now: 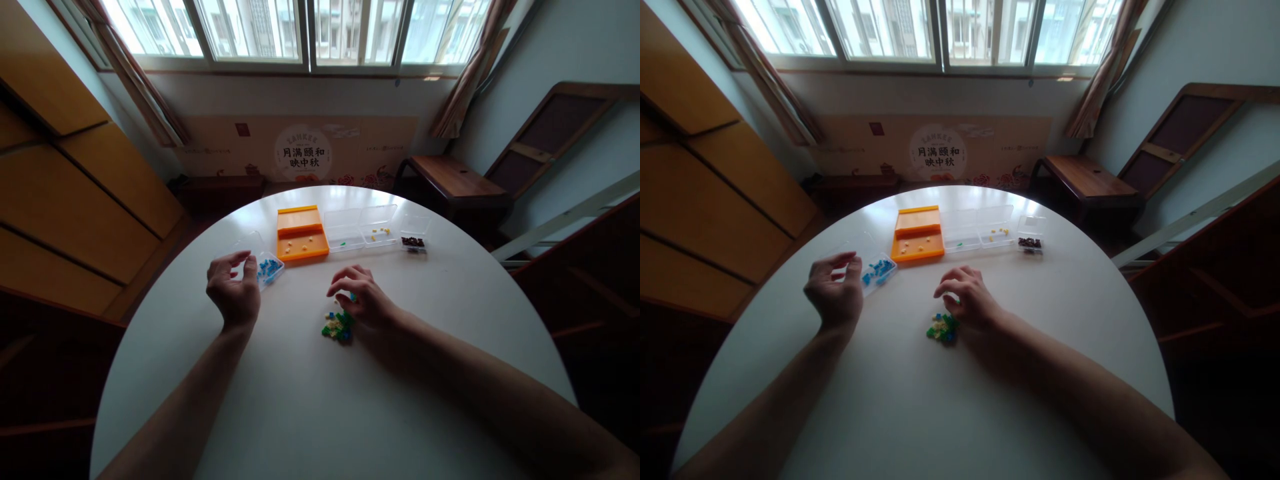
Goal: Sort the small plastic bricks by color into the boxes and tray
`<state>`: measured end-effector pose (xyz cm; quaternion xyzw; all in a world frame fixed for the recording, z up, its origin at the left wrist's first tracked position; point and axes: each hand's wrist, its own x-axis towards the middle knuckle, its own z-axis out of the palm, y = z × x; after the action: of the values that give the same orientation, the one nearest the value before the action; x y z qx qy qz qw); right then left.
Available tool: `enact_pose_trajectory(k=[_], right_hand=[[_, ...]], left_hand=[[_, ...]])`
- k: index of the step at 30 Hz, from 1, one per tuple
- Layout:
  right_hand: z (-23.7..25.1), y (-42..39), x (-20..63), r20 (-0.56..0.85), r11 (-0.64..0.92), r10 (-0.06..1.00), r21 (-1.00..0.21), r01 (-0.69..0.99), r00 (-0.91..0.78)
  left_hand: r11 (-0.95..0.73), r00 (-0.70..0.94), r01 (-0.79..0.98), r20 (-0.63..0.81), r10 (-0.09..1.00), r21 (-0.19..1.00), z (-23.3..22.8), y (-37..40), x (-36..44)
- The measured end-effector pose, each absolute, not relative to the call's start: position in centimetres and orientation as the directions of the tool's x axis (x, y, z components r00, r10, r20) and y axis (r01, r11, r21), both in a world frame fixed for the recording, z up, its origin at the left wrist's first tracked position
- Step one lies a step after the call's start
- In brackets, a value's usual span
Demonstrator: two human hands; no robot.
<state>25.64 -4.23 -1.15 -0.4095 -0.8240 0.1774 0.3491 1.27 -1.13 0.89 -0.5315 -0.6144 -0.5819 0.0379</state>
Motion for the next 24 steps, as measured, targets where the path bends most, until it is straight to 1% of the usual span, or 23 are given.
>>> enact_pose_trajectory(k=[2, 5, 8, 11, 15, 24], right_hand=[[-1.1, -4.1, 25.8, 0.408, 0.6, 0.8, -0.576, 0.555, -0.441], [-1.0, -3.9, 26.0, 0.36, 0.594, 0.802, -0.574, 0.564, -0.477], [-0.9, -3.8, 26.1, 0.313, 0.598, 0.791, -0.572, 0.561, -0.525], [-0.7, -3.8, 26.2, 0.29, 0.628, 0.758, -0.568, 0.532, -0.585], [-0.5, -3.9, 26.1, 0.276, 0.668, 0.708, -0.561, 0.489, -0.651], [-0.5, -3.8, 26.3, 0.305, 0.68, 0.705, -0.546, 0.488, -0.64]], left_hand=[[-0.245, -0.444, 0.68, 0.654, 0.612, 0.691, 0.7, -1.0, 1.3], [-0.28, -0.418, 0.67, 0.661, 0.623, 0.687, 0.6, -1.1, 1.4], [-0.327, -0.359, 0.682, 0.69, 0.629, 0.654, 0.8, -1.4, 1.7], [-0.371, -0.305, 0.698, 0.724, 0.619, 0.612, 1.1, -1.9, 2.1], [-0.402, -0.271, 0.697, 0.737, 0.619, 0.594, 1.2, -2.1, 2.4], [-0.419, -0.248, 0.7, 0.747, 0.616, 0.578, 1.0, -2.0, 2.4]])
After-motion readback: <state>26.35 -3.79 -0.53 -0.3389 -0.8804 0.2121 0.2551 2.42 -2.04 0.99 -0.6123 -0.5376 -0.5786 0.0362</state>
